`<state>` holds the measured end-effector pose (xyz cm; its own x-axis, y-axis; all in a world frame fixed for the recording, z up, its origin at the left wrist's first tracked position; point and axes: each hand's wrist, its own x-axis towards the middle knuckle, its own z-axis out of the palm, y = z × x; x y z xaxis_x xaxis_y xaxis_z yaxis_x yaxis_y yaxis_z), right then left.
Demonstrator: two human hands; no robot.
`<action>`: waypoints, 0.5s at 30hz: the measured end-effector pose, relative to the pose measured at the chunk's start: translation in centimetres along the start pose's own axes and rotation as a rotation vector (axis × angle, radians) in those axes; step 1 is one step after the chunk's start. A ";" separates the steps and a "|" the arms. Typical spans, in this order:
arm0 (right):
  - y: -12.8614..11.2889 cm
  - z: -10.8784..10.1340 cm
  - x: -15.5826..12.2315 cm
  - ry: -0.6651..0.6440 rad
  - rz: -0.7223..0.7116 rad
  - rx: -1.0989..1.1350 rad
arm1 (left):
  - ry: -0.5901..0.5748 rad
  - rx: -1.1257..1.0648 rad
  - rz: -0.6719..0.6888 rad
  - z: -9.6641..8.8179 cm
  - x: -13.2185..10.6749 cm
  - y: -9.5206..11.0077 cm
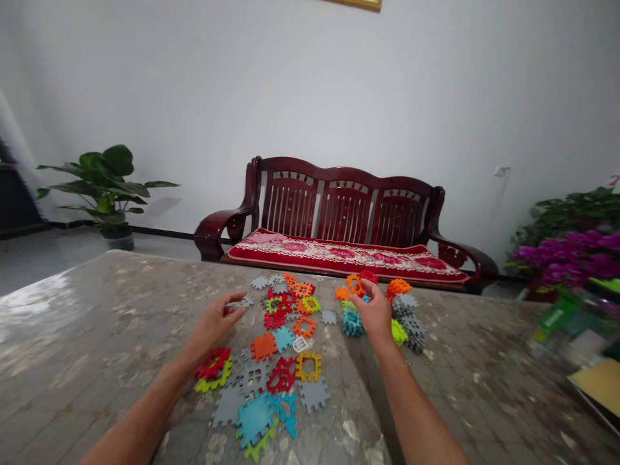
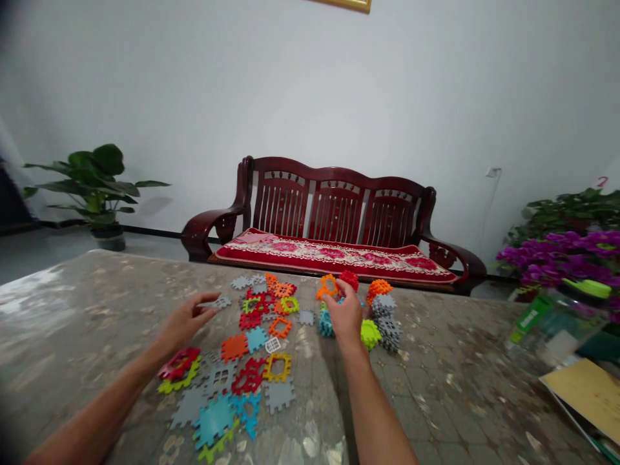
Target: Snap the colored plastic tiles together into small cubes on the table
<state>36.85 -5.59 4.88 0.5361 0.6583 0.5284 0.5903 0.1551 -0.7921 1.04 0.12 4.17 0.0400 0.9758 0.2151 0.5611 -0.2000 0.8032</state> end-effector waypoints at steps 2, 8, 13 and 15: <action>1.6 -1.9 2.4 0.027 0.011 -0.102 | -0.021 0.013 -0.023 -0.4 0.2 -1.0; 5.9 -7.8 8.1 0.063 0.164 -0.443 | -0.062 0.124 -0.048 -0.3 0.6 -4.1; 8.9 -10.1 10.9 0.048 0.237 -0.554 | -0.080 0.176 -0.034 0.0 1.2 -5.3; 9.9 -10.2 11.7 0.030 0.241 -0.580 | -0.074 0.172 -0.034 0.0 1.3 -5.5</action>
<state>55.10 -3.87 6.32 0.7064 0.6027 0.3711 0.6779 -0.4254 -0.5996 -2.00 2.50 0.04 0.0758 0.9868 0.1429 0.6959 -0.1550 0.7012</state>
